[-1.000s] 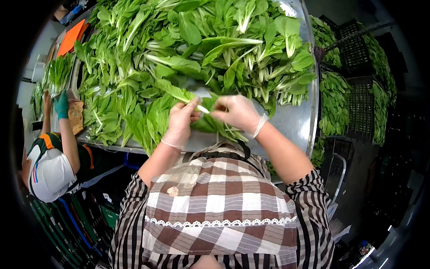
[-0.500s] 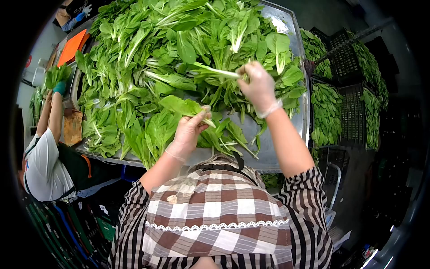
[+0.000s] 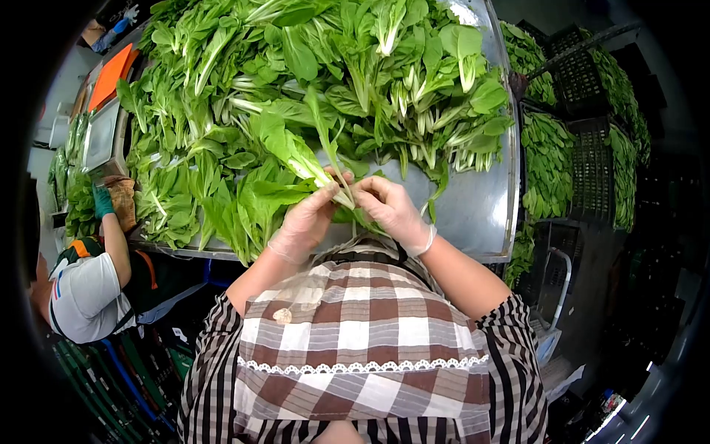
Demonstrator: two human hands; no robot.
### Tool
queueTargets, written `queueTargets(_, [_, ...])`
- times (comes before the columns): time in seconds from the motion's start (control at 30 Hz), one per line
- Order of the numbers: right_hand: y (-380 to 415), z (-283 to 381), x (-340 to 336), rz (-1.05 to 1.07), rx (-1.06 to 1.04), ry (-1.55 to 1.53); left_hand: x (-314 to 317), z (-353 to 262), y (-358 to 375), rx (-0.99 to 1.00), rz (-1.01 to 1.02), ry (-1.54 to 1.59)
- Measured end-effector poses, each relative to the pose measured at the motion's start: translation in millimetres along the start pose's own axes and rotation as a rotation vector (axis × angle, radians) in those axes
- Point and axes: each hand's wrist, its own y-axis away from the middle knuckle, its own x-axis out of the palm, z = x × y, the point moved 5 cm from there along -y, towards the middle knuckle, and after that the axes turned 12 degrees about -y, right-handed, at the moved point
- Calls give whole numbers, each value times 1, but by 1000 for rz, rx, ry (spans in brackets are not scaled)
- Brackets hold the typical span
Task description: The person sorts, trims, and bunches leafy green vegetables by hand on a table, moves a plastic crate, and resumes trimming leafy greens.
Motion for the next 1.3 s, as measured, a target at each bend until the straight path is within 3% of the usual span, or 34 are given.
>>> queueTargets(0.13, [-8, -7, 11, 26, -51, 13, -1, 3, 5, 20, 19, -148])
queueTargets(0.2, [-14, -17, -7, -105, -33, 218, -14, 15, 5, -21, 4, -233])
queueTargets(0.27, [-14, -30, -26, -130, 128, 135, -17, 12, 11, -13, -24, -251])
queueTargets(0.4, [-17, 9, -34, 427, 165, 1275, -11, 0, 29, -72, -133, -111])
queueTargets(0.47, [-45, 55, -31, 187, -154, 1123, -9, 0, 27, -57, -110, -109])
queueTargets(0.53, [-81, 98, -41, -237, -169, 679, -3, -1, 22, -49, -82, -146])
queueTargets(0.6, [-99, 152, -37, -602, -358, 966, 4, -2, 16, 0, -50, -216])
queueTargets(0.7, [-126, 170, -41, -719, -363, 1164, 12, -11, 13, 45, -37, -243])
queueTargets(0.8, [-121, 167, -46, -673, -458, 955, 10, -15, 11, 81, -77, -234])
queueTargets(0.93, [-97, 119, -48, -446, -452, 136, 1, -20, 7, 115, -138, -156])
queueTargets(1.0, [-73, 92, -31, -380, -416, -2, 0, -24, -4, 153, -132, -132])
queueTargets(1.13, [-41, 32, -12, -169, -321, -85, 11, -42, -28, 244, -130, -110])
queueTargets(1.27, [-24, -2, -10, 52, -181, 79, -2, -19, -40, 56, -154, -117])
queueTargets(1.3, [-20, -1, -5, 3, -178, 5, -3, -15, -40, 30, -163, -148])
